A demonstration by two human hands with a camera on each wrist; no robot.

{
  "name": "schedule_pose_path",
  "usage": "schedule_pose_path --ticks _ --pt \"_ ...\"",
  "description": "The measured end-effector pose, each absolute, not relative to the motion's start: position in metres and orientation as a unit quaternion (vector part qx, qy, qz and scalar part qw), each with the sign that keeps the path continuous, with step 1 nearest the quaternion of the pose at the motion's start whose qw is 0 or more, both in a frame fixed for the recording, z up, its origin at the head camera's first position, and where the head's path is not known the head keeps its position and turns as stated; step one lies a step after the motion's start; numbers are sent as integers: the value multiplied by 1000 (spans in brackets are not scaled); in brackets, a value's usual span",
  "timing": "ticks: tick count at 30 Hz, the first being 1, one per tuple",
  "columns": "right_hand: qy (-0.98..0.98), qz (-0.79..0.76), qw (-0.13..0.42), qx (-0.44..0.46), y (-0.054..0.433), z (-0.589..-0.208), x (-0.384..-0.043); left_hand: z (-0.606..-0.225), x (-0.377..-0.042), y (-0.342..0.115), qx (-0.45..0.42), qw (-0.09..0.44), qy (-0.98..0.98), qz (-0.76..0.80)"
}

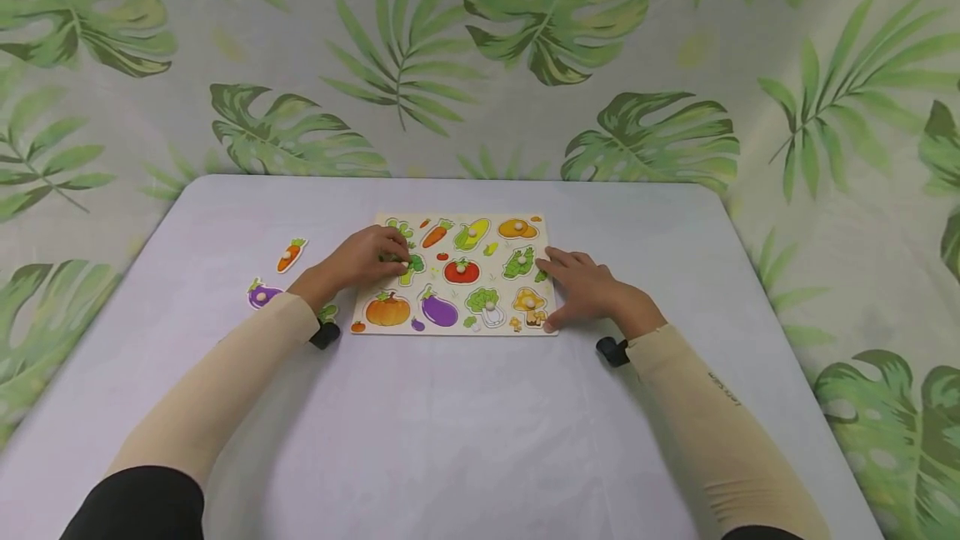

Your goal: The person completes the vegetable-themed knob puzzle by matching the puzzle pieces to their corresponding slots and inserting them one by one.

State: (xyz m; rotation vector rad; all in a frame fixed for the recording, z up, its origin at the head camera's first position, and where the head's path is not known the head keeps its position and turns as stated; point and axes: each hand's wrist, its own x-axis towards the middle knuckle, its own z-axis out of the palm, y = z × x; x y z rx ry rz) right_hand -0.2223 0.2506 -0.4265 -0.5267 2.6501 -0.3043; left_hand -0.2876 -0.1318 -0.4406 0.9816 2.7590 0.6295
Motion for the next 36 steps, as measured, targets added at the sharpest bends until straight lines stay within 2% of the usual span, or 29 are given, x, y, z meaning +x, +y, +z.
schedule_pose_path --ticks 11,18,24,36 --pt "948 -129 210 -201 251 -425 -221 -445 -289 -132 307 92 918 232" --pt "949 -129 211 -198 250 -425 -221 -436 -286 -138 272 131 914 272" --pt "949 -126 210 -200 250 -425 -221 -415 -277 -162 236 133 913 306" --pt "950 -121 203 -202 252 -426 -222 -403 -257 -217 227 135 940 215"
